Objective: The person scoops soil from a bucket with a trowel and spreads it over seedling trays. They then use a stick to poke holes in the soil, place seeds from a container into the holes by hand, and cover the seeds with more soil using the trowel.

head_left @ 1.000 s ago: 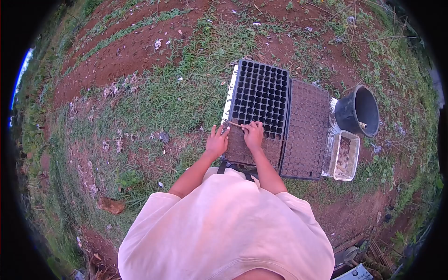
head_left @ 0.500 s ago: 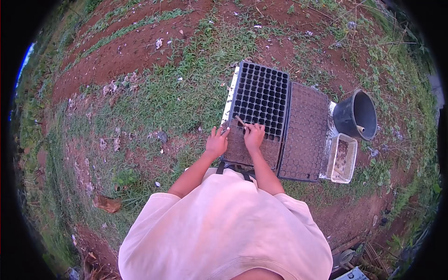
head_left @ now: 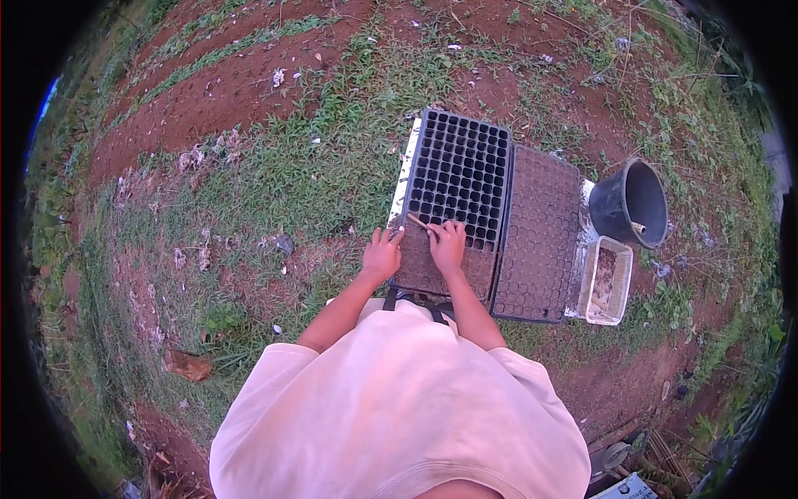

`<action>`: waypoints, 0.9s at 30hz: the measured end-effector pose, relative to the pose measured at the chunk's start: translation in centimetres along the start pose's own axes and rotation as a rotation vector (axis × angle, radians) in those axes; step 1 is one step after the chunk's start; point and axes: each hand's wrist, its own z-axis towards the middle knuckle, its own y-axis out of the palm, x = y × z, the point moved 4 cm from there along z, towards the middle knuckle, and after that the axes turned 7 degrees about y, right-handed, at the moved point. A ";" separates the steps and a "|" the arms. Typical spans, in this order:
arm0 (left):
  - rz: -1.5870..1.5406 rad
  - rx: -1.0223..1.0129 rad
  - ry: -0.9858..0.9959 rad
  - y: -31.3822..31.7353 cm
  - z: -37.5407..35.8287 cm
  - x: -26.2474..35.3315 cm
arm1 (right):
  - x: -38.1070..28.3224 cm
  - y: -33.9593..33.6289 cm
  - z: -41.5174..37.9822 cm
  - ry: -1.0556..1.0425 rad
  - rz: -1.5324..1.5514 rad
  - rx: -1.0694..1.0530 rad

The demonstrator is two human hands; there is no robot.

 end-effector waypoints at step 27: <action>-0.033 0.357 0.273 -0.2 0.5 4.6 | 4.7 -5.3 -5.5 0.117 -0.081 0.029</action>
